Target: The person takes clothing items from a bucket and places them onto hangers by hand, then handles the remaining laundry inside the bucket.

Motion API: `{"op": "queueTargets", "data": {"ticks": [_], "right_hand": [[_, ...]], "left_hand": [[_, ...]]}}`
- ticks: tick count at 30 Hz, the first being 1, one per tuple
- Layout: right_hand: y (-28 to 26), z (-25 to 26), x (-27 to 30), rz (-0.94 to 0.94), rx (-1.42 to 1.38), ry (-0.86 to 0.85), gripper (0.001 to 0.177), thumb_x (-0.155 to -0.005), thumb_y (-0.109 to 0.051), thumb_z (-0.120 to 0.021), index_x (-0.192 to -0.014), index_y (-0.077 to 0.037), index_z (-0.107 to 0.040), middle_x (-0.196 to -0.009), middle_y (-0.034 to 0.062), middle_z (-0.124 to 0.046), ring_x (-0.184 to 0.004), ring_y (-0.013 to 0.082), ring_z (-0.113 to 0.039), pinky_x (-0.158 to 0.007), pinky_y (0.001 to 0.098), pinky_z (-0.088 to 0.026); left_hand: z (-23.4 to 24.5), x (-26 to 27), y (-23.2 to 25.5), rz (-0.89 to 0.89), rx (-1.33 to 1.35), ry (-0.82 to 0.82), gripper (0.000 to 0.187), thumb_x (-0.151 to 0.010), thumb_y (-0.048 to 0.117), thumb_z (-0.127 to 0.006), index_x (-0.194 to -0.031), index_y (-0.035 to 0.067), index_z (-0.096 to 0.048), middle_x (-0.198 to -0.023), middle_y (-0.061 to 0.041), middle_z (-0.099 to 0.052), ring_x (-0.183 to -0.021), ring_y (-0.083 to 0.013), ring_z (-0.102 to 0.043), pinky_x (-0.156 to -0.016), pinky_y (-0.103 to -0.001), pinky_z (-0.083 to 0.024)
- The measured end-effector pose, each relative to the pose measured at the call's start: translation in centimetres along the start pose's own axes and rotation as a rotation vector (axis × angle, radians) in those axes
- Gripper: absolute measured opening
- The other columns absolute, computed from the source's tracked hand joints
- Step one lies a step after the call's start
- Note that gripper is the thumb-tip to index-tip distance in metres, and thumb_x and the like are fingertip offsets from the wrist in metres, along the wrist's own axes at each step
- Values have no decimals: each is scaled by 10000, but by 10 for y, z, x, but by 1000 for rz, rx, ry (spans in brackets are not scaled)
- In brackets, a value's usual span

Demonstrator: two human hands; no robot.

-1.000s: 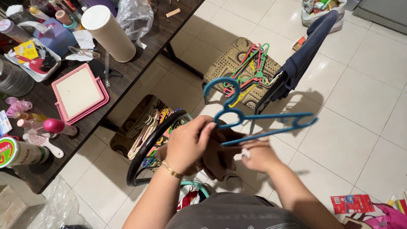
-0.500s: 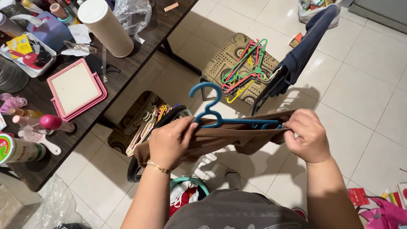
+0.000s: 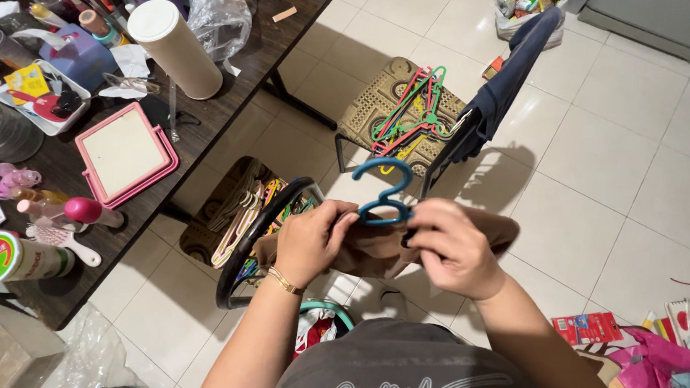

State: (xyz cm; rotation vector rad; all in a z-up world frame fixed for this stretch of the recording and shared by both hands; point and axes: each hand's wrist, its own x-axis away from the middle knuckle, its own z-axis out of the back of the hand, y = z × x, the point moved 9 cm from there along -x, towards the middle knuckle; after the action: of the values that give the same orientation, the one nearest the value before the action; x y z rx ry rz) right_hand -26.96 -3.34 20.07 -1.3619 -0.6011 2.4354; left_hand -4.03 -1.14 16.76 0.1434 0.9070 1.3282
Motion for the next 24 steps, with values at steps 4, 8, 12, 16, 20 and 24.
{"op": "queueTargets", "data": {"ticks": [4,8,12,16,20,24], "right_hand": [[0,17,-6,-91,280,127,329,-869,-80,-852,-1150,-13,-696,-1253,271,-693,-1155,381,-716,-980,432,-610],[11,15,-3,-196,516,28,423,-831,-287,-957,-1141,-69,-768,-1000,78,-798,-883,266,-747,-783,416,-559],[2,17,7,-114,561,65,299,-832,-314,-966,-970,-128,-777,-818,32,-726,-723,268,-696,-685,389,-539],[-2,34,10,-91,590,108,289,-792,-284,-981,-921,-96,-802,-770,60,-695,-668,275,-674,-634,389,-521],[-1,44,16,-114,572,158,270,-794,-236,-990,-880,-101,-774,-738,57,-677,-668,273,-679,-653,377,-526],[1,45,23,-147,559,175,273,-779,-209,-1005,-867,-81,-780,-707,62,-672,-633,269,-664,-634,372,-511]], "left_hand": [[-4,7,-8,60,21,-46,127,-1057,279,-762,-1072,156,-789,-803,-74,-794,-707,-271,-783,-616,-401,-582],[1,10,-11,74,67,30,113,-1085,221,-751,-1115,113,-741,-852,-89,-798,-732,-291,-781,-627,-402,-590],[20,14,4,-99,63,167,78,-1086,177,-765,-1128,119,-736,-920,-90,-797,-754,-279,-789,-662,-386,-611],[41,20,10,-307,-171,292,105,-1080,166,-788,-1142,114,-720,-935,-53,-787,-743,-284,-744,-674,-403,-575],[49,25,-5,-315,-161,198,312,-1045,336,-674,-1196,75,-753,-878,-89,-743,-729,-315,-711,-673,-435,-549],[46,25,-11,-249,-81,89,290,-1066,291,-574,-1194,119,-769,-894,-84,-734,-812,-325,-732,-743,-458,-570]]}}
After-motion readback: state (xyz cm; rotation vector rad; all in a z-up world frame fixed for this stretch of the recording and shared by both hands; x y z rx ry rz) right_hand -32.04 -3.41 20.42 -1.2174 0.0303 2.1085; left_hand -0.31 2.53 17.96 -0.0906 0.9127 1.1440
